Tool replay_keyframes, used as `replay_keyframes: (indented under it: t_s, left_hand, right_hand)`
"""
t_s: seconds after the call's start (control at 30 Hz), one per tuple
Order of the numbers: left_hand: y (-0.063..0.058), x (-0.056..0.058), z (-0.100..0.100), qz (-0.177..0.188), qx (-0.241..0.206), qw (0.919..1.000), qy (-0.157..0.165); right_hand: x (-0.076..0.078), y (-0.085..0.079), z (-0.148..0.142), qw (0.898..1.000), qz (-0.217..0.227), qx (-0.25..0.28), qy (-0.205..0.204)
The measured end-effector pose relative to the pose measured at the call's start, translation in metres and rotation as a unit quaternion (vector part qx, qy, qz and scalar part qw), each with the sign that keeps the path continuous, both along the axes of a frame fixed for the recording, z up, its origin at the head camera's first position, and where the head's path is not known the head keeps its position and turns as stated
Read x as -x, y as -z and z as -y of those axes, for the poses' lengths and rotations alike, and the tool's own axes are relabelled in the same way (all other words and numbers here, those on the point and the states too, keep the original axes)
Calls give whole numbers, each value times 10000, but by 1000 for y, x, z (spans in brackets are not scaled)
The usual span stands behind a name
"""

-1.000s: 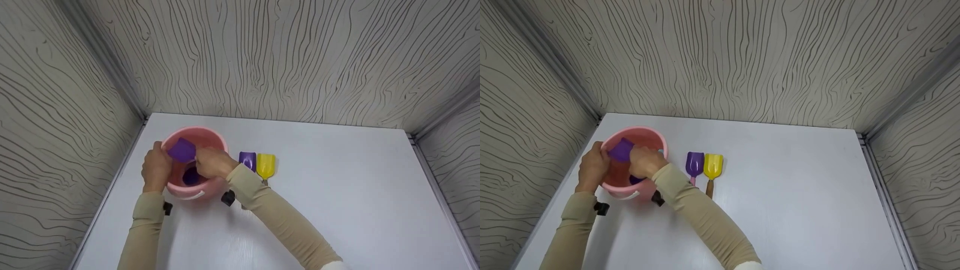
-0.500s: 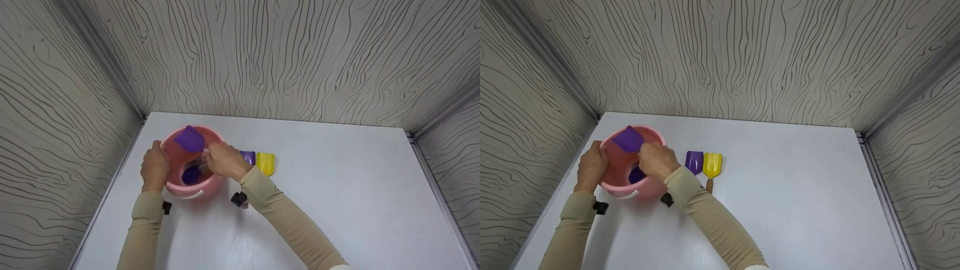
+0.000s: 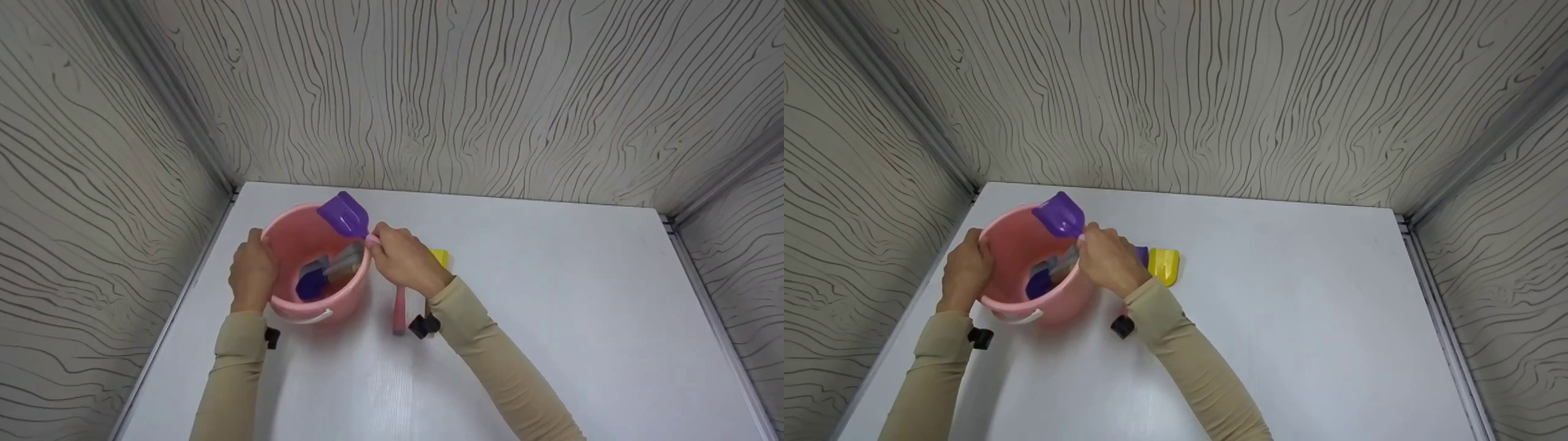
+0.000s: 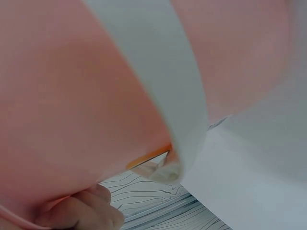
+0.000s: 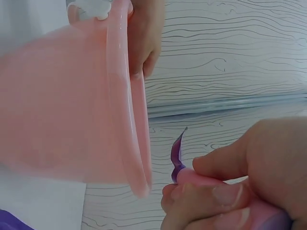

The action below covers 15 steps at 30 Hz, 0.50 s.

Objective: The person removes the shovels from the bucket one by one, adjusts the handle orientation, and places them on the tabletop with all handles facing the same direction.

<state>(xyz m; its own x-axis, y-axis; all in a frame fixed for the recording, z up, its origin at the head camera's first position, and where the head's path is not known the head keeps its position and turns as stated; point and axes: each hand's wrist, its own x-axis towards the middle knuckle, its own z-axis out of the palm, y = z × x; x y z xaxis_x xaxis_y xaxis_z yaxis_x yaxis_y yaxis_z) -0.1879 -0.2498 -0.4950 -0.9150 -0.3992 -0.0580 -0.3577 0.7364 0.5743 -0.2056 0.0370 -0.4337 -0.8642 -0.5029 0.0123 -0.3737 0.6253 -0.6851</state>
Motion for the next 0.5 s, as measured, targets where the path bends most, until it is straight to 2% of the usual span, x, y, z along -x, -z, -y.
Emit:
replay_keyframes:
  t_s: [0.17,0.5]
  left_hand:
    - [-1,0,0,3,49,10000,15]
    - [-1,0,-1,130,-148,9998,20]
  right_hand:
    - [1,1,-21,9994,88,291,168]
    - [4,11,-61,9963,356,356,700]
